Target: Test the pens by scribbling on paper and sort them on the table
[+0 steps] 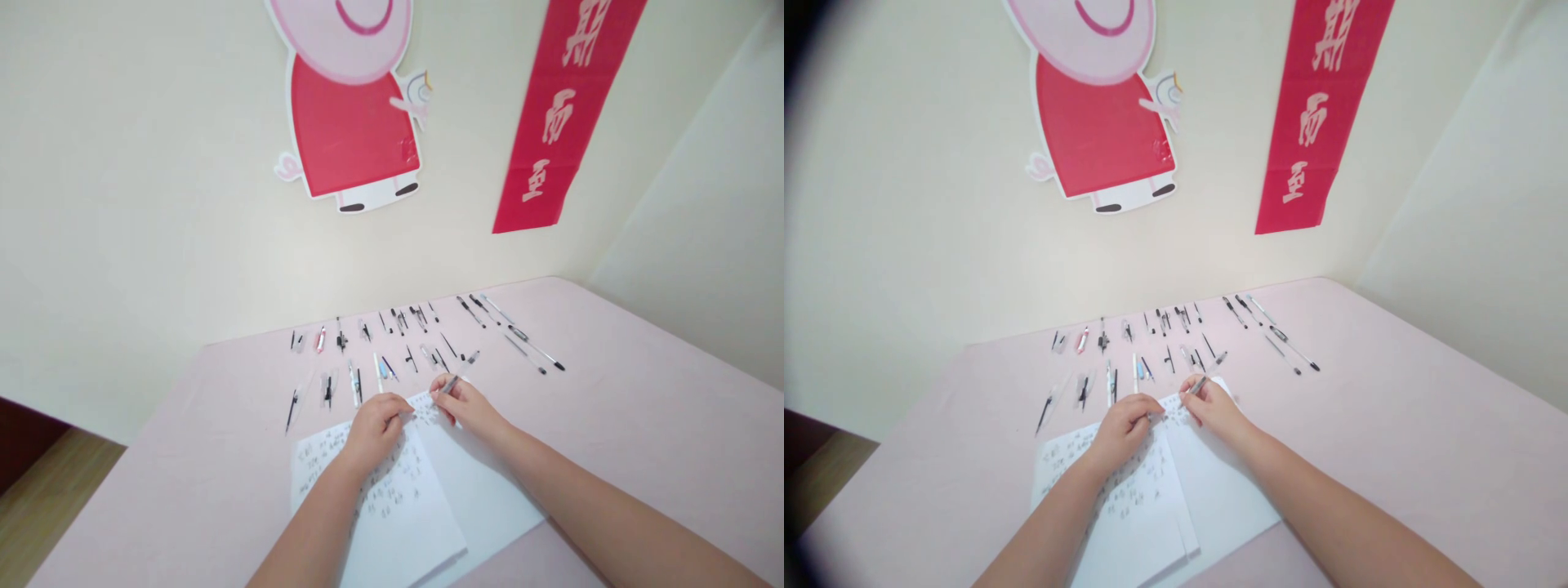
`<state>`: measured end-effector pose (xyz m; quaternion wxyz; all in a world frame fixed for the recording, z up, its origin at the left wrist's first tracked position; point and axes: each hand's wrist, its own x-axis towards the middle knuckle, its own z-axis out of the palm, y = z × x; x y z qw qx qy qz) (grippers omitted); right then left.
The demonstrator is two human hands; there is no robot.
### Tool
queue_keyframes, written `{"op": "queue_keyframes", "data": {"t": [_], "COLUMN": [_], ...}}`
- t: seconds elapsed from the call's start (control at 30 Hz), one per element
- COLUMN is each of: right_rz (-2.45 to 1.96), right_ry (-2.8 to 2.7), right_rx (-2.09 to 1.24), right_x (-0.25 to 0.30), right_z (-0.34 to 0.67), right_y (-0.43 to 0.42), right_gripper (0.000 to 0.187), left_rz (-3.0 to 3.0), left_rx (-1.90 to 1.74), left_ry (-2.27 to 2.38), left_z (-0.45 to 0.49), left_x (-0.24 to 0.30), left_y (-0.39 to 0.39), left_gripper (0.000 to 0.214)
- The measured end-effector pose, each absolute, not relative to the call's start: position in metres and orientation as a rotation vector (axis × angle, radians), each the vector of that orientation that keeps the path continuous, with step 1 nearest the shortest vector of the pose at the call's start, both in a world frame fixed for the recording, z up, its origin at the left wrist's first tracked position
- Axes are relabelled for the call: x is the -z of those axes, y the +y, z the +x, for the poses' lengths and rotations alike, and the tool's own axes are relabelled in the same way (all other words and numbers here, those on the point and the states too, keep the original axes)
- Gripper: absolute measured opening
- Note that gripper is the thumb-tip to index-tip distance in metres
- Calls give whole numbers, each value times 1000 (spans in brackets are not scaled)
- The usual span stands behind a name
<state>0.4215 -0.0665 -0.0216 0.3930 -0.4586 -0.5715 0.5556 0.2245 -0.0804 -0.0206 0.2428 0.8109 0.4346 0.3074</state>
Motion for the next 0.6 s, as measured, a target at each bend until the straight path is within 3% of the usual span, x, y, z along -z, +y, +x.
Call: {"op": "queue_keyframes", "data": {"t": [0.13,0.37,0.6], "right_rz": [-1127,-1273,-1328], "right_ry": [-1552,-1834,-2011], "right_rx": [-1436,-1036,-842], "right_x": [25,33,30], "right_z": [430,442,443], "right_y": [-68,-70,-73], "right_gripper": [22,5,6], "left_rz": [2219,2200,2217], "left_rx": [-812,-793,-768], "left_ry": [1183,1213,1183], "left_z": [225,224,223], "left_x": [20,24,22], "left_y": [-81,-79,-79], "left_gripper": [39,37,38]}}
